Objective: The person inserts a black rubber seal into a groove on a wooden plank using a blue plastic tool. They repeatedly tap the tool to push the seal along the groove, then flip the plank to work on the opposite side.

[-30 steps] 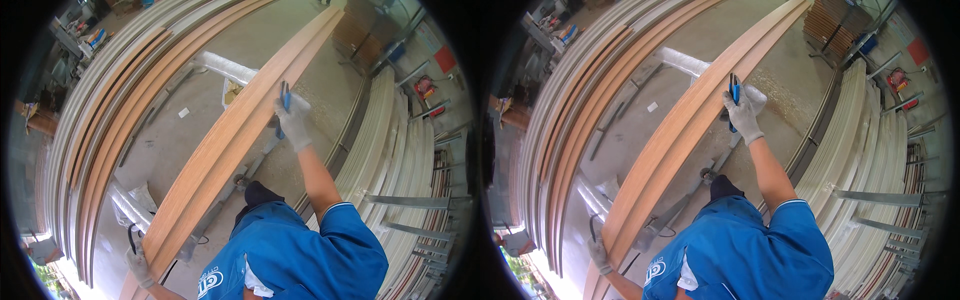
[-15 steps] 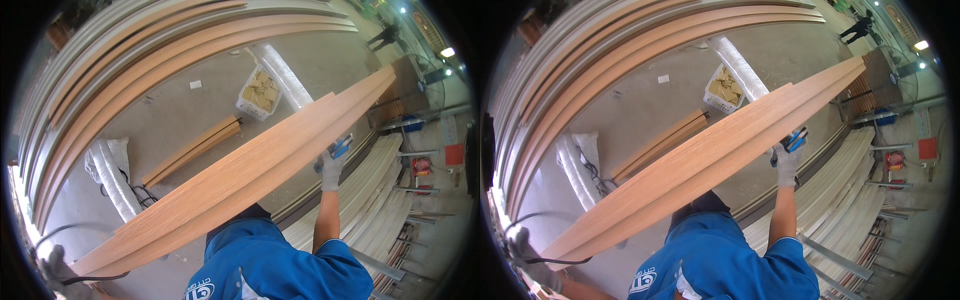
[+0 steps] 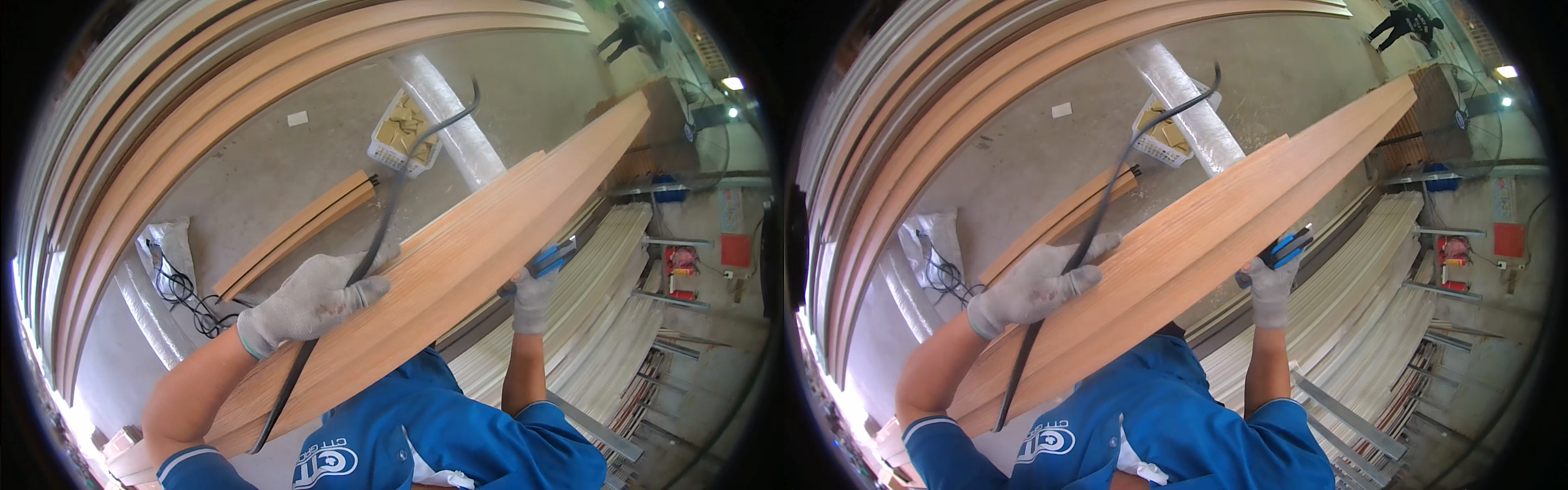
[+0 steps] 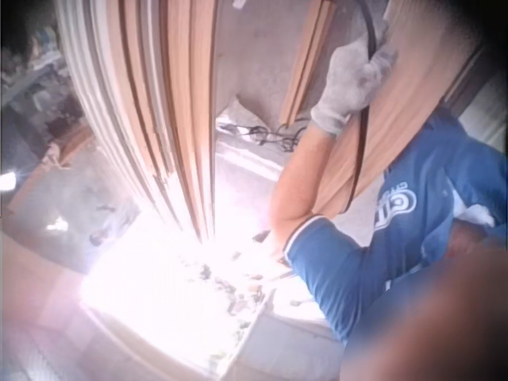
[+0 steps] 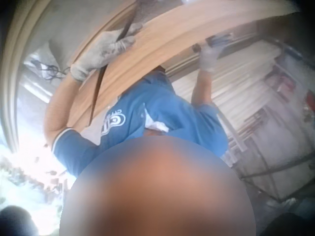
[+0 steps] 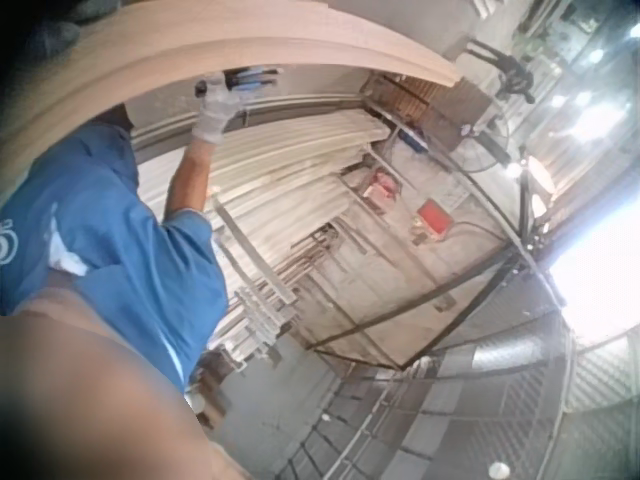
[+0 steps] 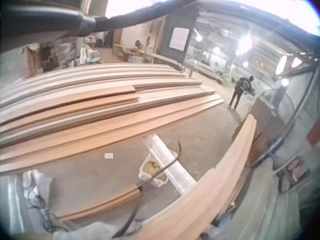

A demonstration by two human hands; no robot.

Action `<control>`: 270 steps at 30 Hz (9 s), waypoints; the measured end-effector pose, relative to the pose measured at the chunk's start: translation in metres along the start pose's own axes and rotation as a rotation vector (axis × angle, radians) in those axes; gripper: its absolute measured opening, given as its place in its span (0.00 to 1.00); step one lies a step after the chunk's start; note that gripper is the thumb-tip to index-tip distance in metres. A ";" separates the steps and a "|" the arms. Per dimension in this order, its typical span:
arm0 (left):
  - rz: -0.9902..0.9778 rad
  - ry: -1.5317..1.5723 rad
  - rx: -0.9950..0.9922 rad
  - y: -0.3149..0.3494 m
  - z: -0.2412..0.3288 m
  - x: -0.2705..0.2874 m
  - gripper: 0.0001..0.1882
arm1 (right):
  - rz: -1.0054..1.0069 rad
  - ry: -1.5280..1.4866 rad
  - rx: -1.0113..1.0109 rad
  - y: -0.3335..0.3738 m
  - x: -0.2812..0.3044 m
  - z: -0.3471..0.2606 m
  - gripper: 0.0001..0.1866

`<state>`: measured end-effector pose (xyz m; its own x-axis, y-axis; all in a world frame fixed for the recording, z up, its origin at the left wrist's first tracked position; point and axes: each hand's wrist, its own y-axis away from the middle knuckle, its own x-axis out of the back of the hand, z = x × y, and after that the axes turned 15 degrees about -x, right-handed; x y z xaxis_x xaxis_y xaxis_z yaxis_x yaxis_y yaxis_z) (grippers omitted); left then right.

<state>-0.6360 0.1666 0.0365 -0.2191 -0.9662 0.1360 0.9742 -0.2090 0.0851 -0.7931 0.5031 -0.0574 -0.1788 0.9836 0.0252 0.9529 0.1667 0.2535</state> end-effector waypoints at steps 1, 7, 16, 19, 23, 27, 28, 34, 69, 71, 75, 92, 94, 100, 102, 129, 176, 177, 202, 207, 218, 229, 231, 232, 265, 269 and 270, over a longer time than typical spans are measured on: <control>-0.001 -0.037 -0.028 -0.001 0.002 -0.002 0.35 | -0.015 -0.031 -0.020 0.000 -0.002 0.002 0.49; 0.005 -0.268 -0.123 0.013 -0.011 -0.011 0.31 | 0.130 0.262 0.101 0.000 0.009 0.002 0.29; 0.671 -0.437 0.455 0.257 0.056 0.022 0.26 | -0.152 0.578 0.455 0.052 -0.011 -0.033 0.30; 0.679 -0.624 0.380 0.308 0.052 -0.007 0.34 | -0.177 1.005 0.845 0.054 -0.034 -0.055 0.39; 0.583 -0.566 0.431 0.328 0.034 -0.027 0.44 | -0.338 1.160 0.753 0.055 -0.056 -0.075 0.40; 0.449 -0.662 0.531 0.323 0.034 -0.027 0.46 | -0.355 1.192 0.668 0.058 -0.061 -0.083 0.39; 0.430 -0.671 0.553 0.321 0.036 -0.027 0.47 | -0.364 1.178 0.626 0.059 -0.061 -0.084 0.39; 0.324 -0.670 0.562 0.306 0.038 -0.013 0.44 | -0.351 1.242 0.694 0.052 -0.058 -0.081 0.36; 2.614 -0.388 0.529 0.686 -0.027 -0.234 0.15 | -0.898 0.754 0.493 0.129 -0.217 -0.086 0.16; 2.687 -0.323 0.514 0.707 -0.032 -0.230 0.24 | -0.967 0.793 0.630 0.134 -0.231 -0.095 0.15; 2.847 -0.208 0.285 0.738 -0.041 -0.222 0.35 | -0.928 0.840 0.687 0.129 -0.253 -0.116 0.15; 2.766 -0.490 0.060 1.110 -0.124 -0.060 0.39 | -0.695 0.826 0.607 0.275 -0.317 -0.078 0.17; 2.737 -0.437 -0.127 1.125 -0.113 -0.025 0.39 | -0.616 0.896 0.597 0.300 -0.308 -0.070 0.17; 2.391 -0.684 0.039 1.113 -0.077 0.068 0.35 | -0.598 0.757 0.400 0.369 -0.323 -0.080 0.18; 2.082 -0.811 0.421 1.092 -0.062 0.099 0.26 | -0.571 0.755 0.392 0.391 -0.348 -0.082 0.18; 0.593 0.114 -0.397 0.486 0.098 0.075 0.17 | -1.001 -0.464 -0.834 0.510 -0.170 0.057 0.38; 0.133 -1.249 -0.120 -0.196 0.043 -0.133 0.48 | 0.002 0.499 0.337 -0.095 0.177 -0.066 0.30; 0.121 -1.229 -0.130 -0.194 0.045 -0.133 0.48 | -0.017 0.533 0.360 -0.101 0.175 -0.073 0.29; 0.312 -0.694 -0.551 -0.117 0.155 -0.100 0.10 | -0.489 0.425 0.441 -0.035 0.060 -0.182 0.29; 0.412 -0.768 -0.741 -0.104 0.170 -0.075 0.07 | -0.614 0.620 0.353 -0.031 0.050 -0.183 0.12; 0.258 -0.660 -0.433 -0.123 0.134 -0.073 0.10 | -0.120 0.816 0.399 -0.048 0.191 -0.196 0.15; 0.177 -0.836 -0.544 -0.305 0.134 -0.251 0.11 | -0.177 0.950 0.699 -0.101 0.235 -0.203 0.14; 0.234 -0.967 -0.543 -0.332 0.135 -0.279 0.08 | -0.246 0.875 0.691 -0.110 0.255 -0.204 0.14; 0.296 -0.951 -0.570 -0.341 0.135 -0.291 0.08 | -0.214 0.827 0.817 -0.114 0.265 -0.202 0.14; 0.569 -0.792 -0.582 -0.751 0.161 -0.323 0.07 | -0.158 0.192 0.242 -0.520 0.460 -0.284 0.07; 0.637 -0.875 -0.594 -0.861 0.159 -0.331 0.06 | -0.095 0.163 0.185 -0.622 0.489 -0.299 0.08; 0.664 -0.913 -0.554 -0.884 0.156 -0.327 0.05 | -0.166 0.201 0.193 -0.647 0.492 -0.302 0.08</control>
<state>-1.4340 0.6911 0.0705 0.5798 -0.4986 0.6444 0.7537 0.0279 -0.6566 -1.5714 0.8580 0.0827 -0.3620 0.9116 0.1946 0.9322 0.3524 0.0828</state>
